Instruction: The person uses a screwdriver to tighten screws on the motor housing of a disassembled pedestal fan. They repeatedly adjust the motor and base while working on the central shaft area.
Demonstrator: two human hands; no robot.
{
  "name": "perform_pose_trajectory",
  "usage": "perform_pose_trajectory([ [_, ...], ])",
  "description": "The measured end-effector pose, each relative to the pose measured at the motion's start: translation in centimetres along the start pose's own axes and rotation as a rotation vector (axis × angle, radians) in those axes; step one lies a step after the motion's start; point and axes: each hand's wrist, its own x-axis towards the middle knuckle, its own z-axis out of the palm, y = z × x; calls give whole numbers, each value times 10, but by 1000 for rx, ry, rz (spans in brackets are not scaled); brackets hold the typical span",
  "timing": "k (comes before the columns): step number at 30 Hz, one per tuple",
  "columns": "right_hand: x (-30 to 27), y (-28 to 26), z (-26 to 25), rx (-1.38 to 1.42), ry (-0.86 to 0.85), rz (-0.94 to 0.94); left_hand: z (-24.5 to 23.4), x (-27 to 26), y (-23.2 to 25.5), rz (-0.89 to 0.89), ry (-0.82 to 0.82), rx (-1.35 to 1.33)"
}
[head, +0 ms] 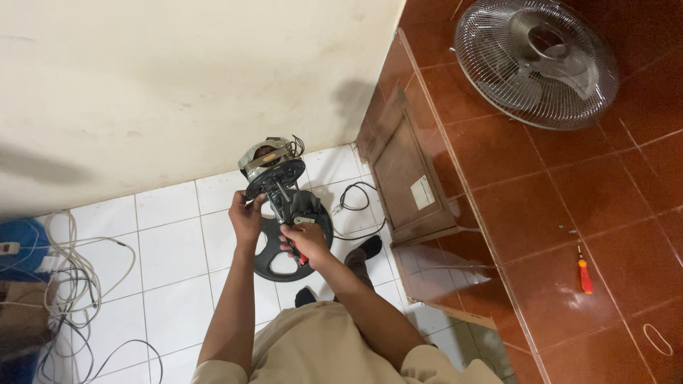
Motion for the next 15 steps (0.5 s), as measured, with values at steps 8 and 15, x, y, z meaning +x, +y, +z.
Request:
perform_pose_trajectory([
  [8,1,-5,1,14,-33,27,0,2,0,-15,-13,18],
  [15,-2,2,5,53,12,23,1,2,-6,-16,-7,-16],
])
